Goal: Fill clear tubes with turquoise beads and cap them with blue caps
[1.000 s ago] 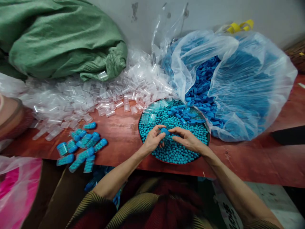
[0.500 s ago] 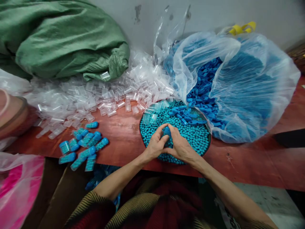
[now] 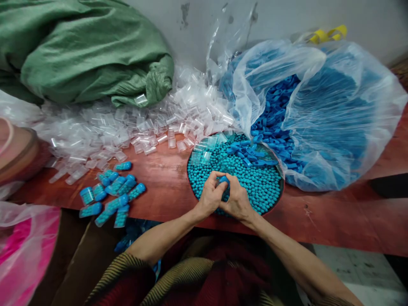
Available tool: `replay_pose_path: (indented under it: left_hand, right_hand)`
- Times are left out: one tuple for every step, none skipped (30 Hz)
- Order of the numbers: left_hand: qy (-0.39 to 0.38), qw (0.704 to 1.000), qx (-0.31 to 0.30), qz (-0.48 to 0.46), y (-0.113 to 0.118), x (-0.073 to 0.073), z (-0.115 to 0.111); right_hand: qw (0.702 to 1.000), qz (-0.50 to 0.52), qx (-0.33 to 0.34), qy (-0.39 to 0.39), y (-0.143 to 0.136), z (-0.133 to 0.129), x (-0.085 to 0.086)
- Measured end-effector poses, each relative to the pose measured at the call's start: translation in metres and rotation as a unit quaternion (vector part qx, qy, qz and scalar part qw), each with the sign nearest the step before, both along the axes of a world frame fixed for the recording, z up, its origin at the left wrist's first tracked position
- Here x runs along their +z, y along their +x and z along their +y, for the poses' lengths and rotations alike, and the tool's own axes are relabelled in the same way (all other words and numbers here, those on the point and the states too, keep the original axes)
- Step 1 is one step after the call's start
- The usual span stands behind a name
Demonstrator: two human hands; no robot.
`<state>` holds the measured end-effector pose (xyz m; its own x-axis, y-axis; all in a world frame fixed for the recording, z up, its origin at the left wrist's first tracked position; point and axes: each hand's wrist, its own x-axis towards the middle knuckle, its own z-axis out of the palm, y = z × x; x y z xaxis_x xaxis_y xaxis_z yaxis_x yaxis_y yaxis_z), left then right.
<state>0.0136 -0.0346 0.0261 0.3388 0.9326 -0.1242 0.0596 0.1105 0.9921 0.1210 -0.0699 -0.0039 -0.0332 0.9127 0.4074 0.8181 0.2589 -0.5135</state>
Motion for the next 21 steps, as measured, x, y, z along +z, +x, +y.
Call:
replay_pose_path:
  left_hand:
    - [0.014, 1.0, -0.006, 0.016, -0.002, -0.001, 0.0]
    - [0.03, 0.999, -0.015, 0.033, -0.005, -0.002, 0.0]
    - [0.045, 0.997, -0.025, 0.049, -0.01, -0.002, 0.0]
    - [0.057, 0.996, -0.033, 0.065, -0.017, -0.002, 0.001]
    - [0.064, 0.994, -0.035, 0.079, -0.026, 0.0, 0.002]
    - [0.071, 0.992, -0.03, 0.096, -0.039, 0.001, 0.003]
    - [0.078, 0.99, -0.017, 0.12, -0.053, 0.004, 0.005]
    - [0.089, 0.985, 0.004, 0.149, -0.069, 0.006, 0.008]
    - [0.107, 0.975, 0.028, 0.194, -0.085, 0.009, 0.01]
    - [0.136, 0.954, 0.064, 0.26, -0.1, 0.011, 0.013]
    - [0.172, 0.92, 0.101, 0.338, -0.113, 0.013, 0.014]
    - [0.206, 0.877, 0.136, 0.413, -0.123, 0.014, 0.016]
    - [0.235, 0.834, 0.164, 0.471, -0.128, 0.015, 0.017]
    - [0.258, 0.803, 0.174, 0.509, -0.128, 0.015, 0.017]
    - [0.275, 0.789, 0.166, 0.523, -0.123, 0.015, 0.017]
    - [0.286, 0.794, 0.142, 0.518, -0.113, 0.014, 0.018]
    - [0.294, 0.81, 0.1, 0.498, -0.099, 0.012, 0.018]
    - [0.295, 0.83, 0.051, 0.471, -0.082, 0.01, 0.02]
    - [0.288, 0.846, 0.016, 0.448, -0.064, 0.007, 0.022]
    - [0.28, 0.857, -0.019, 0.432, -0.046, 0.004, 0.026]
    - [0.269, 0.864, -0.046, 0.422, -0.029, 0.0, 0.03]
  right_hand:
    - [1.0, -0.002, -0.011, -0.011, -0.004, -0.002, 0.001]
    - [0.999, -0.008, -0.017, -0.028, -0.007, -0.004, 0.003]
    - [0.998, -0.018, -0.013, -0.051, -0.01, -0.006, 0.006]
    - [0.997, -0.032, 0.002, -0.074, -0.012, -0.007, 0.01]
    - [0.994, -0.046, 0.023, -0.094, -0.013, -0.007, 0.015]
    - [0.992, -0.056, 0.047, -0.106, -0.011, -0.007, 0.02]
    - [0.99, -0.059, 0.064, -0.112, -0.007, -0.005, 0.024]
    - [0.99, -0.055, 0.069, -0.114, -0.001, -0.003, 0.026]
    - [0.991, -0.043, 0.062, -0.113, 0.008, 0.0, 0.028]
    - [0.992, -0.027, 0.045, -0.113, 0.018, 0.003, 0.028]
    - [0.994, -0.013, 0.017, -0.112, 0.03, 0.008, 0.026]
    - [0.994, -0.006, -0.016, -0.109, 0.042, 0.012, 0.024]
    - [0.993, -0.008, -0.049, -0.105, 0.053, 0.018, 0.022]
    - [0.991, -0.021, -0.083, -0.101, 0.064, 0.024, 0.019]
    - [0.987, -0.043, -0.114, -0.101, 0.074, 0.03, 0.017]
    - [0.981, -0.072, -0.143, -0.106, 0.081, 0.037, 0.015]
    - [0.973, -0.104, -0.168, -0.117, 0.087, 0.045, 0.013]
    - [0.963, -0.138, -0.187, -0.135, 0.09, 0.052, 0.011]
    - [0.952, -0.169, -0.199, -0.158, 0.092, 0.058, 0.01]
    - [0.942, -0.197, -0.201, -0.181, 0.092, 0.063, 0.009]
    - [0.935, -0.218, -0.194, -0.2, 0.091, 0.066, 0.008]
